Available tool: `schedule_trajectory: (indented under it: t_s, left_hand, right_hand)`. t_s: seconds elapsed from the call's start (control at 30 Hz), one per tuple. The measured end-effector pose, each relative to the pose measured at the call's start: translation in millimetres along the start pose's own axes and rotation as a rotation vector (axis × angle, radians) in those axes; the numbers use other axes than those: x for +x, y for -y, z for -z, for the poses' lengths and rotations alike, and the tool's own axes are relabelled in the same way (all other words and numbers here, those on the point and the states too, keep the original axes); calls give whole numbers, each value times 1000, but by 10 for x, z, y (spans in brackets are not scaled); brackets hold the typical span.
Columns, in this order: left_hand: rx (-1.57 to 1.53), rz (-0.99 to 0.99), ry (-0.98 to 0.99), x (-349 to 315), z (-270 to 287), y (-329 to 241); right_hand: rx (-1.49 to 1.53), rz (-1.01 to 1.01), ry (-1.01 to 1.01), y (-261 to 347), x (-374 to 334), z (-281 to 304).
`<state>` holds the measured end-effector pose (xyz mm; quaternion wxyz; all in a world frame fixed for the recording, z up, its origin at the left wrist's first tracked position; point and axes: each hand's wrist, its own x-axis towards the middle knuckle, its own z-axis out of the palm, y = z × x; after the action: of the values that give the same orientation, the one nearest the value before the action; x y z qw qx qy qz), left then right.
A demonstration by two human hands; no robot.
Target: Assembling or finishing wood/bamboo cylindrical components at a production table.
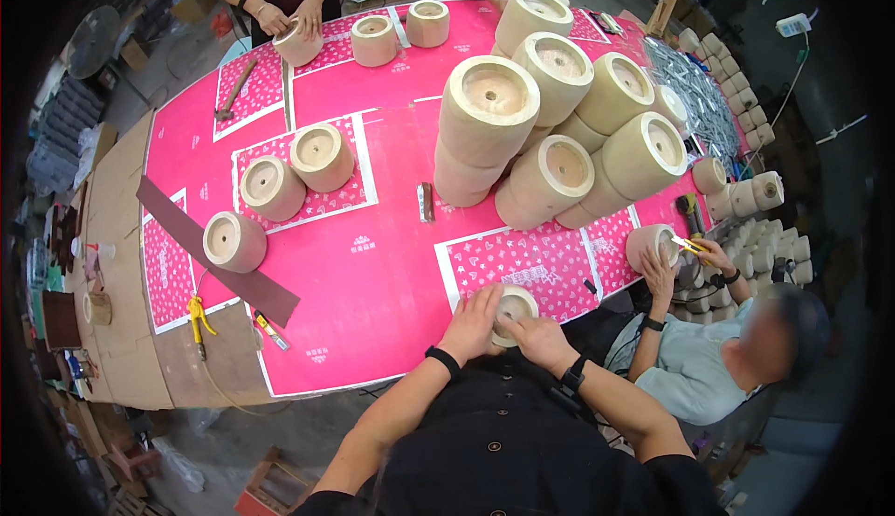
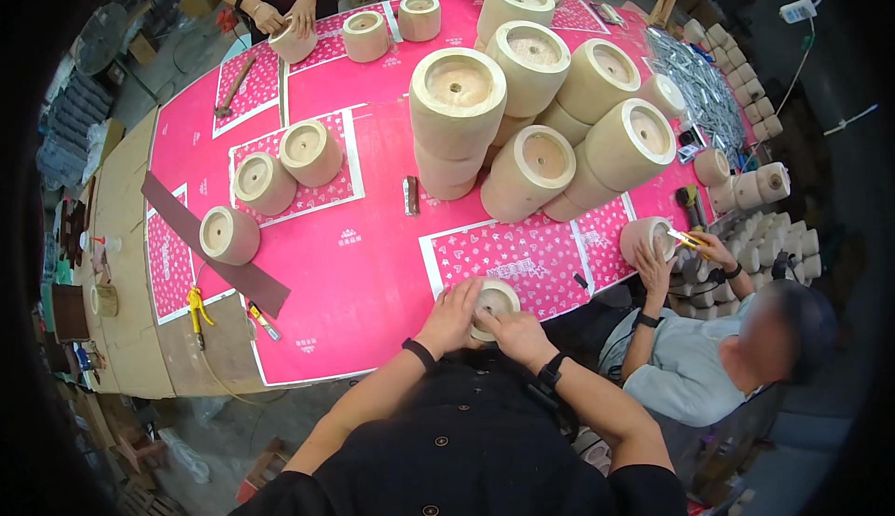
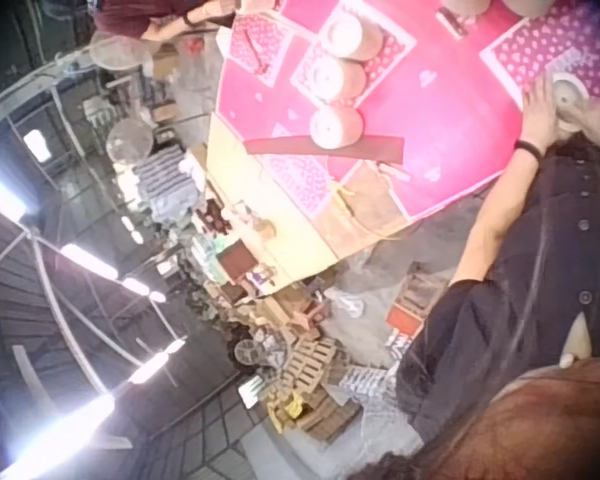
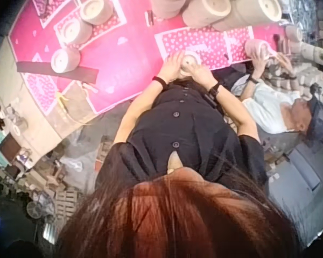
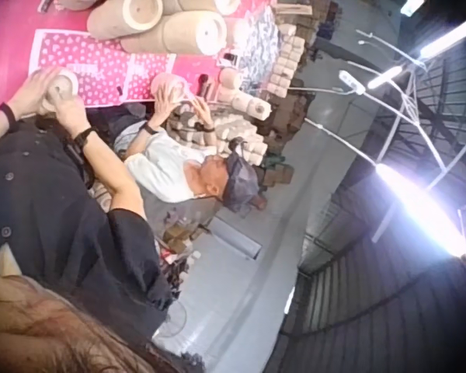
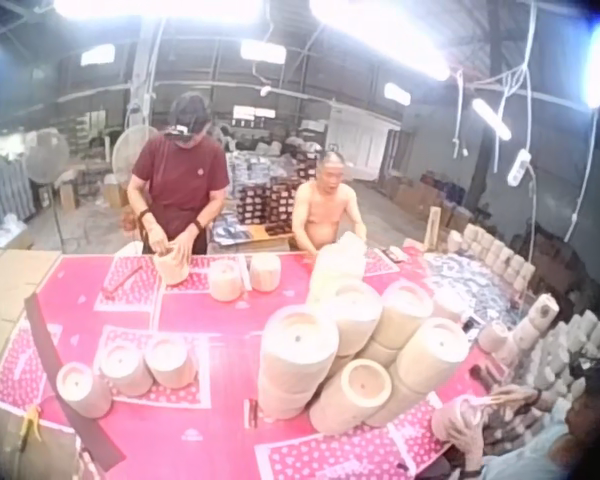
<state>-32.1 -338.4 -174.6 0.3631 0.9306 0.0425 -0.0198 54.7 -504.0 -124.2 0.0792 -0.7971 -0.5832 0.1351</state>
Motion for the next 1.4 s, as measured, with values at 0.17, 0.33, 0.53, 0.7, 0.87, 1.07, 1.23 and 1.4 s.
schedule_trajectory:
  t_s: [0.17, 0.33, 0.53, 0.7, 0.87, 1.07, 1.23, 1.4]
  left_hand:
    - [-27, -13, -11, 5, -22, -2]
    - [-25, -1, 25, 3, 10, -27]
    - [-42, 5, 18, 10, -38, -15]
    - [-33, 12, 33, 8, 16, -40]
    - [-16, -27, -35, -28, -44, 11]
    - [9, -24, -33, -16, -73, 28]
    - [-22, -14, -32, -6, -27, -22]
    - [-21, -11, -7, 4, -59, -16]
  right_hand:
    - [-216, 71, -53, -22, -31, -93]
    - [-270, -247, 123, 7, -127, -80]
    - [-252, 28, -72, 20, -5, -161]
    - [-401, -5, 20, -72, -100, -34]
    - [-347, -180, 26, -1, -14, -49]
    - [-25, -125, 204, 170, 29, -117]
    - [-113, -264, -46, -14, -97, -57]
    - [-191, -286, -30, 52, -18, -268]
